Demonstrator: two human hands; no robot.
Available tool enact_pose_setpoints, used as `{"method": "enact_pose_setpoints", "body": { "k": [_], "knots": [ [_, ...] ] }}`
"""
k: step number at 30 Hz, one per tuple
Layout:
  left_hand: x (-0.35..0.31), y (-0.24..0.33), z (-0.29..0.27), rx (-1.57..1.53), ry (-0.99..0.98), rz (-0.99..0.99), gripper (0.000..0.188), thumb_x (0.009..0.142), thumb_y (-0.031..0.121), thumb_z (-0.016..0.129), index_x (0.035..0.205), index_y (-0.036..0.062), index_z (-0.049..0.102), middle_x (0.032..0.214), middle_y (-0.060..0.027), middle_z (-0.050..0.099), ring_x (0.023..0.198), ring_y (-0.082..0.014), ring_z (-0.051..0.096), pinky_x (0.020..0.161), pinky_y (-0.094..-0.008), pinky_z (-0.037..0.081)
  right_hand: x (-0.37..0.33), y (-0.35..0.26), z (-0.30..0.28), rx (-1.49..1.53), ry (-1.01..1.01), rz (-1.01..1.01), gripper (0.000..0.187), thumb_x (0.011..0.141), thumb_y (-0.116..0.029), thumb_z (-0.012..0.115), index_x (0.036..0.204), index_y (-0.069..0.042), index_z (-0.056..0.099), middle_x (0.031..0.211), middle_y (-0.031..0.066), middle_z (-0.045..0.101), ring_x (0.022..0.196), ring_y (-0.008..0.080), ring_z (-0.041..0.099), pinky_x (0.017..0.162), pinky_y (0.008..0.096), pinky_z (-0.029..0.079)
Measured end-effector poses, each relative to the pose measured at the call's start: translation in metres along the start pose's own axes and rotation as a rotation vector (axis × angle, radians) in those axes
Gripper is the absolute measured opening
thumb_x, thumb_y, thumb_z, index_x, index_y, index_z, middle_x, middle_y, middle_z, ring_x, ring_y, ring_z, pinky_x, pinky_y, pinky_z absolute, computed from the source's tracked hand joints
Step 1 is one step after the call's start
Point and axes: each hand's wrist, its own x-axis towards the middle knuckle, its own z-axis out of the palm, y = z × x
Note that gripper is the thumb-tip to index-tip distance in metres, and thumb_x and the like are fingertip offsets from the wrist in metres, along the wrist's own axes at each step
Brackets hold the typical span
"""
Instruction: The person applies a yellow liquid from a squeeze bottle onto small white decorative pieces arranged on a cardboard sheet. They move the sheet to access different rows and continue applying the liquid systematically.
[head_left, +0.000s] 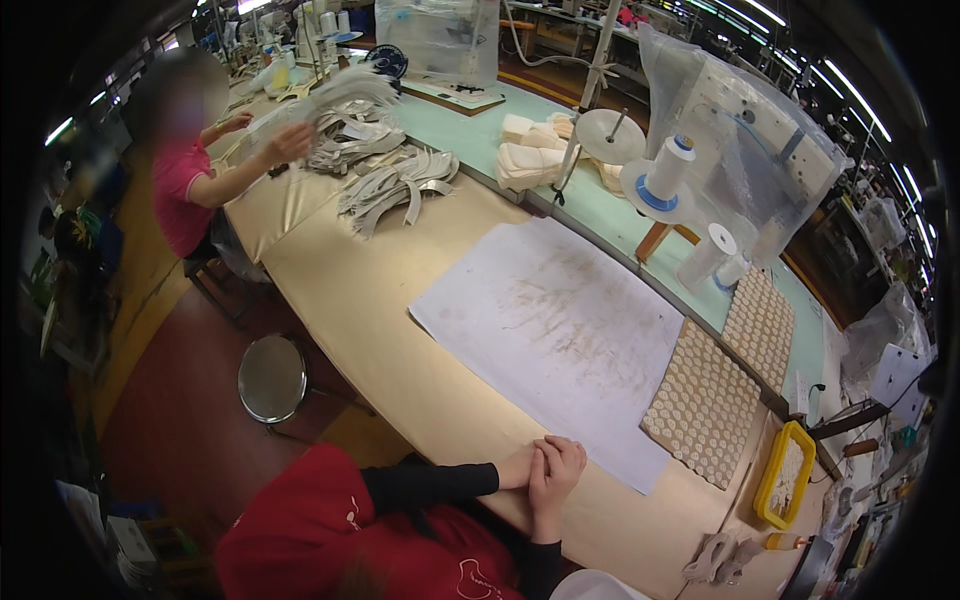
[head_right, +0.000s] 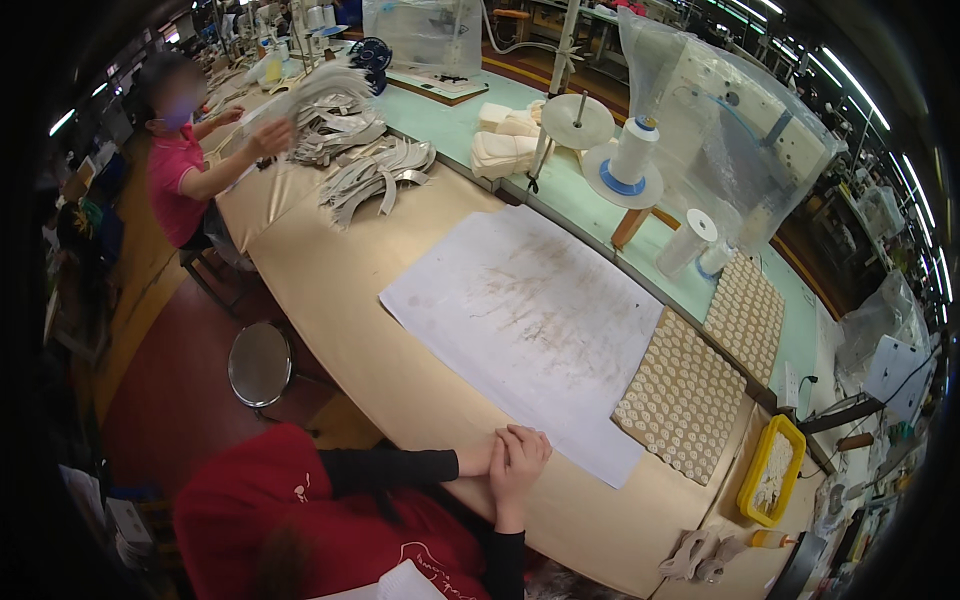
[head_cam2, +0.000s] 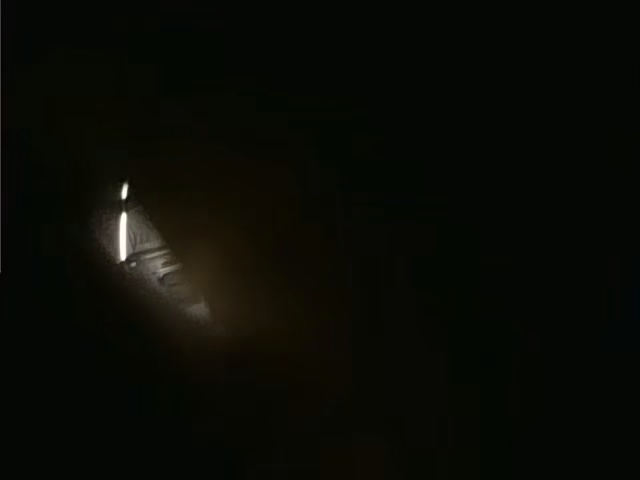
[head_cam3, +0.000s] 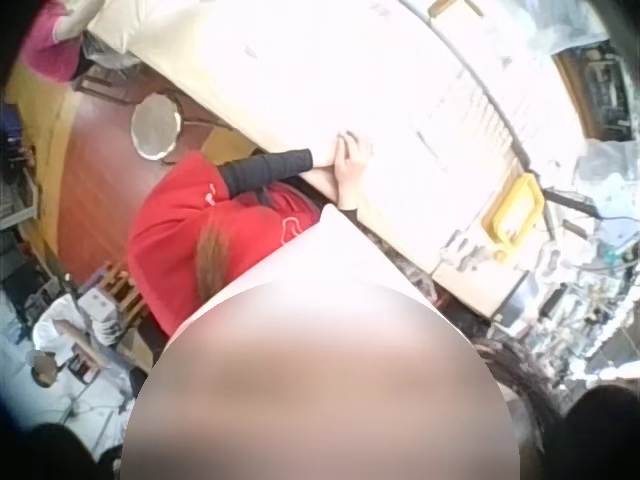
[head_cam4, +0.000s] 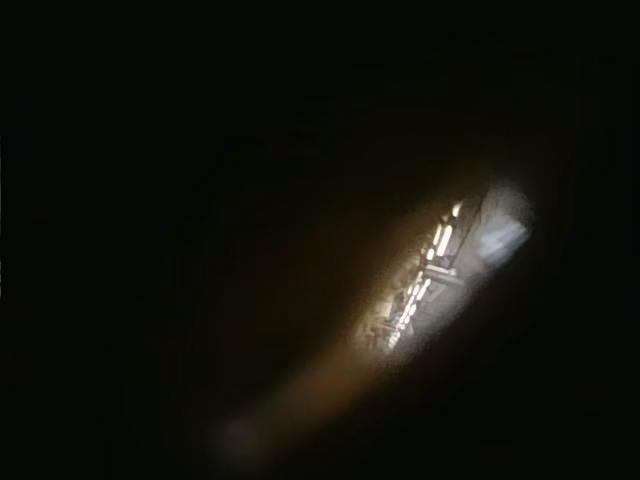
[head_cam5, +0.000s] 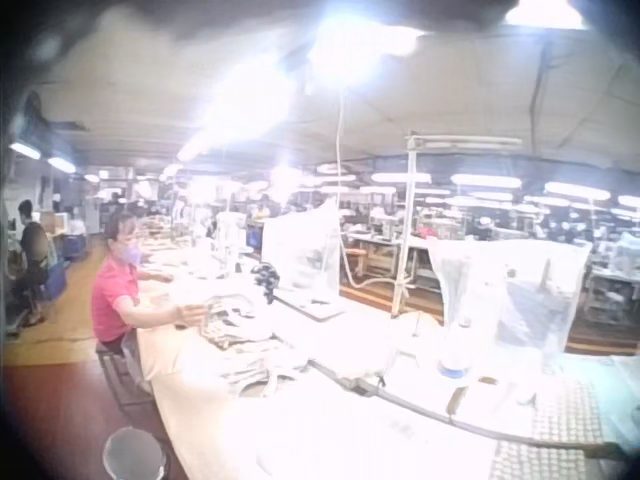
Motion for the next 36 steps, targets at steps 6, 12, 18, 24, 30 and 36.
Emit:
{"method": "enact_pose_setpoints", "body": {
  "k": [6, 12, 18, 24, 30, 36],
  "knots": [
    [0.014, -0.033, 0.026, 0.043, 0.045, 0.122, 0.038, 0.093, 0.021, 0.049, 0.129, 0.0053, 0.05, 0.131, -0.0152, 0.052, 0.12, -0.0291, 0.05, 0.102, -0.0374, 0.041, 0.001, 0.001, 0.002, -0.033, -0.002, -0.014, 0.01, 0.08, -0.011, 0.066, 0.089, -0.009, 0.069, 0.099, 0.0055, 0.065, 0.1, 0.0264, 0.058, 0.1, 0.0448, 0.036],
    [0.004, -0.002, 0.008, -0.091, 0.08, 0.022, 0.037, 0.092, 0.019, 0.049, 0.127, 0.006, 0.05, 0.127, -0.0139, 0.053, 0.118, -0.0278, 0.051, 0.102, -0.0373, 0.041, -0.001, 0.005, 0.0, -0.016, 0.002, -0.026, 0.011, 0.079, -0.013, 0.067, 0.088, -0.009, 0.069, 0.099, 0.0061, 0.065, 0.1, 0.0271, 0.058, 0.097, 0.0443, 0.037],
    [0.013, 0.022, -0.011, 0.204, 0.103, 0.068, 0.037, 0.092, 0.019, 0.049, 0.127, 0.0061, 0.05, 0.126, -0.0137, 0.053, 0.118, -0.0274, 0.051, 0.102, -0.037, 0.041, -0.005, 0.012, 0.004, -0.022, 0.072, -0.039, 0.01, 0.08, -0.016, 0.066, 0.088, -0.011, 0.069, 0.099, 0.0043, 0.065, 0.099, 0.0244, 0.059, 0.097, 0.0429, 0.038],
    [0.02, 0.024, -0.021, 0.229, 0.039, 0.134, 0.037, 0.092, 0.019, 0.049, 0.127, 0.0061, 0.049, 0.125, -0.0135, 0.052, 0.117, -0.0269, 0.05, 0.102, -0.0368, 0.041, -0.011, 0.011, 0.002, -0.002, 0.087, -0.007, 0.014, 0.084, -0.022, 0.063, 0.085, -0.009, 0.066, 0.099, 0.0033, 0.061, 0.102, 0.0251, 0.054, 0.092, 0.0417, 0.04],
    [0.023, 0.034, -0.019, 0.262, 0.026, 0.137, 0.037, 0.092, 0.019, 0.049, 0.127, 0.0061, 0.049, 0.124, -0.0133, 0.052, 0.117, -0.0265, 0.05, 0.102, -0.0365, 0.04, -0.011, 0.012, 0.003, 0.047, 0.095, -0.015, 0.012, 0.084, -0.021, 0.063, 0.084, -0.009, 0.066, 0.098, 0.0026, 0.062, 0.101, 0.0251, 0.055, 0.09, 0.041, 0.04],
    [0.026, 0.043, -0.019, 0.326, 0.032, 0.134, 0.037, 0.091, 0.019, 0.05, 0.126, 0.0062, 0.049, 0.123, -0.0131, 0.051, 0.116, -0.026, 0.049, 0.102, -0.0362, 0.04, -0.009, 0.015, 0.004, 0.059, 0.1, -0.011, 0.01, 0.082, -0.018, 0.066, 0.09, -0.012, 0.069, 0.102, 0.0026, 0.065, 0.104, 0.0238, 0.057, 0.097, 0.0435, 0.038]
  ]
}}
